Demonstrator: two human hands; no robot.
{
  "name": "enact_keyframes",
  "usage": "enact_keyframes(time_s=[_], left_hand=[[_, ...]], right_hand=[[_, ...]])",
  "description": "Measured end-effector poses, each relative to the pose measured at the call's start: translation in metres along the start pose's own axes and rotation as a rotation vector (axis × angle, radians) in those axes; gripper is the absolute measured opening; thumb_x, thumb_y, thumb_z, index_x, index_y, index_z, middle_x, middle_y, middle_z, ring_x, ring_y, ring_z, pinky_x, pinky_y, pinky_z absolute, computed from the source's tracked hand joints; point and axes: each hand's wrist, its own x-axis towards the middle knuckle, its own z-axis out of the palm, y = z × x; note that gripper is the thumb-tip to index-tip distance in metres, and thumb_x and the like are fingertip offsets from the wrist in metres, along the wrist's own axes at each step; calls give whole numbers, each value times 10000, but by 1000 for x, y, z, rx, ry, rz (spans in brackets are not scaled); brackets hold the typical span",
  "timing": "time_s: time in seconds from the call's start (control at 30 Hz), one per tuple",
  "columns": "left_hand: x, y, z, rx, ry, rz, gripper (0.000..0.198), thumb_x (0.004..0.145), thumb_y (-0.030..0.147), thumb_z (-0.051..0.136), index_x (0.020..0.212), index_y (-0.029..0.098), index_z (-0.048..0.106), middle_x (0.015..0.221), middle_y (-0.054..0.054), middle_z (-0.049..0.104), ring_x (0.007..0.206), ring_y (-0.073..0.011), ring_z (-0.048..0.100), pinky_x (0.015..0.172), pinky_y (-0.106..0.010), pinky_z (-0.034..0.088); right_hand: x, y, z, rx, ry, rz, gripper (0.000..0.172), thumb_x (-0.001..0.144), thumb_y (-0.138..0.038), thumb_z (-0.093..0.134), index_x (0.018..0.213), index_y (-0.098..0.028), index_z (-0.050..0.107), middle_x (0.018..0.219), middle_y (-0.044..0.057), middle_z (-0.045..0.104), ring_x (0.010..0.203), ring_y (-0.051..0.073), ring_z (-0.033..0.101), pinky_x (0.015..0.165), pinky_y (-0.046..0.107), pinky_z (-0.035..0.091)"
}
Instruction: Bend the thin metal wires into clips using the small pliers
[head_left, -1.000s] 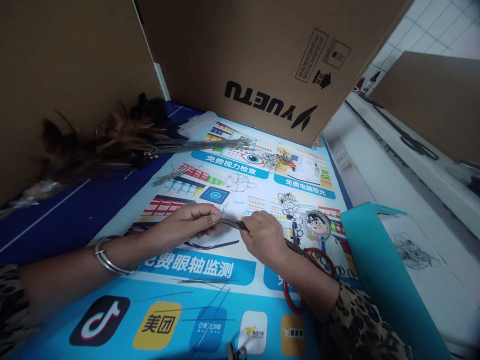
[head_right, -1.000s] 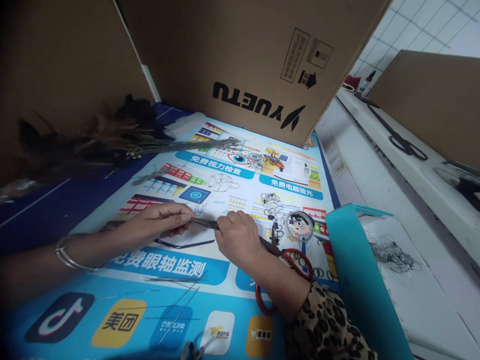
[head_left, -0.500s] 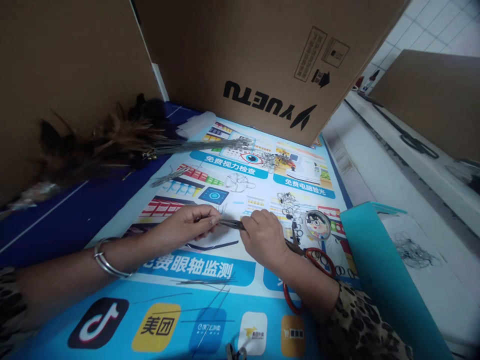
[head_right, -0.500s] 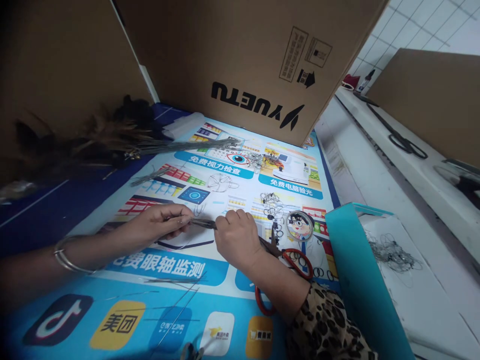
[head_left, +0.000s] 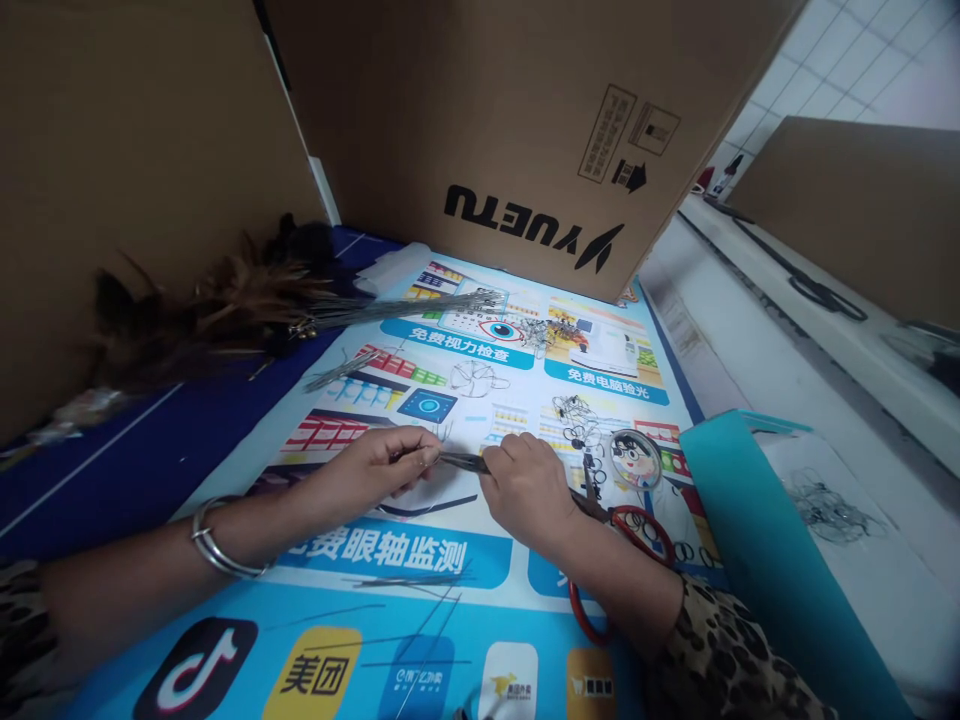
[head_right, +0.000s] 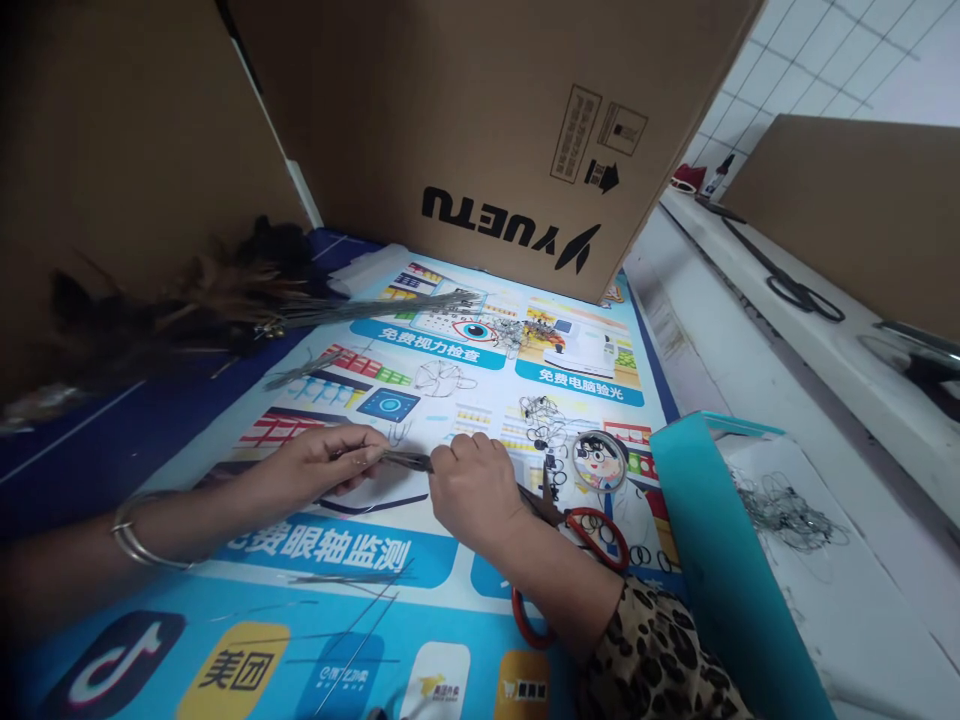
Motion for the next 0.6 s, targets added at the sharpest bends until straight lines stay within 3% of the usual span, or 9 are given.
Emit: enact_keyframes(time_s=[0.3,0.6], left_hand=[[-1,4,0,31,10,61,368,902,501,537,790,155,588,612,50,449,547,-98,384,496,-198,311],[-4,10,0,181,48,217,293,923,407,504,786,167,602,671,30,510,609,-118,455,550,-209,380]], right_hand=[[0,-4,-8,-19,-104,11,132,926,-288,510,917,-190,599,901,68,632,852,236,553,659,319,347],[0,-7,-7,-56,-163,24,168,951,-312,463,955,-182,570,918,91,638,823,245,585,638,315,393]])
